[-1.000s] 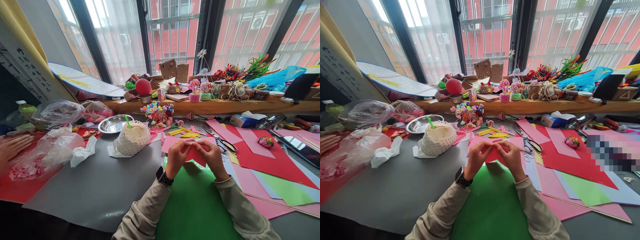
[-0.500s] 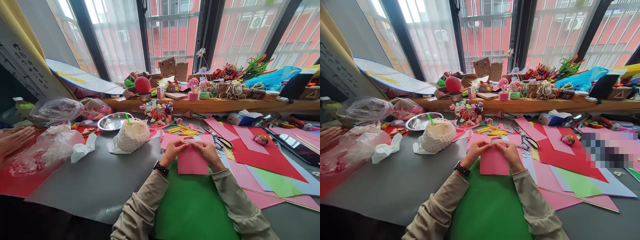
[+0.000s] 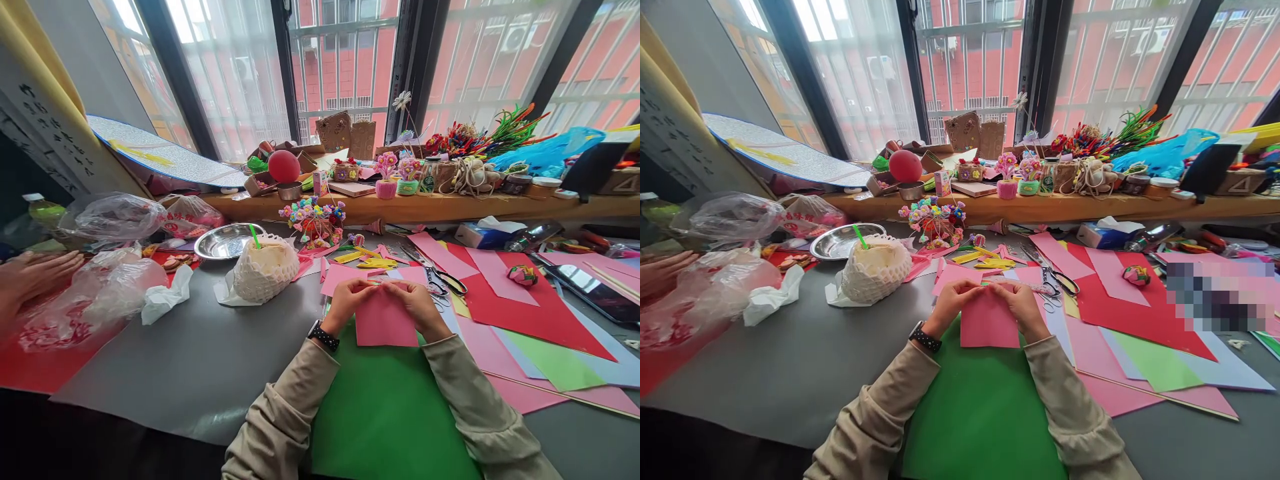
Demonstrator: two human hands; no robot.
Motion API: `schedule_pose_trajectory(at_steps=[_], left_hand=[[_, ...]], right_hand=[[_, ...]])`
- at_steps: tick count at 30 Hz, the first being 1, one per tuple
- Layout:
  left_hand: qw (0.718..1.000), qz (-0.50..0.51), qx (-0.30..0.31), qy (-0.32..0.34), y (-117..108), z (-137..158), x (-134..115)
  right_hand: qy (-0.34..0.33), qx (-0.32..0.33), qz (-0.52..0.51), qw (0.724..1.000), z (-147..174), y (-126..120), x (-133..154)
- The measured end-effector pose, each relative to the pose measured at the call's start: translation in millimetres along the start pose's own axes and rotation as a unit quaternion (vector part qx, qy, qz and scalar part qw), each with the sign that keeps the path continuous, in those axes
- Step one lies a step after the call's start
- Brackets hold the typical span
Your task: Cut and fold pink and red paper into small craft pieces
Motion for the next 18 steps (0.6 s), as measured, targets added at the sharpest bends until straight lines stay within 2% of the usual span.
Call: schedule_pose_trajectory(at_steps=[4, 9, 15, 18], left_hand=[[1.000, -0.010, -0.004, -0.010, -0.4, -0.4, -1.7], [1.000, 0.002, 0.009, -0.015, -2.0, -1.3, -4.3], [0.996, 0.076, -0.009, -0.054, 0.2, -0.9, -1.9], [0.995, 0.081, -0.019, -0.061, 0.9, -0.9, -1.4]], right_hand=[[-0.035, -0.014, 0.049, 0.998, 0.4, -1.7, 1.4], [-0.046, -0.028, 0.106, 0.993, 0.6, -4.3, 2.0], [-0.037, -0.022, 0.071, 0.997, -3.8, -4.6, -2.9], [-0.041, -0.025, 0.063, 0.997, -5.5, -3.9, -4.3]])
Point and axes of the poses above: each hand's wrist, its own z-axis away from the middle knuckle, its own y-axis out of the palm, x = y × z, the point moved 1 cm from there along -z, towards the middle knuckle, and after that the axes turned 12 degrees about y, right-handed, at the moved point
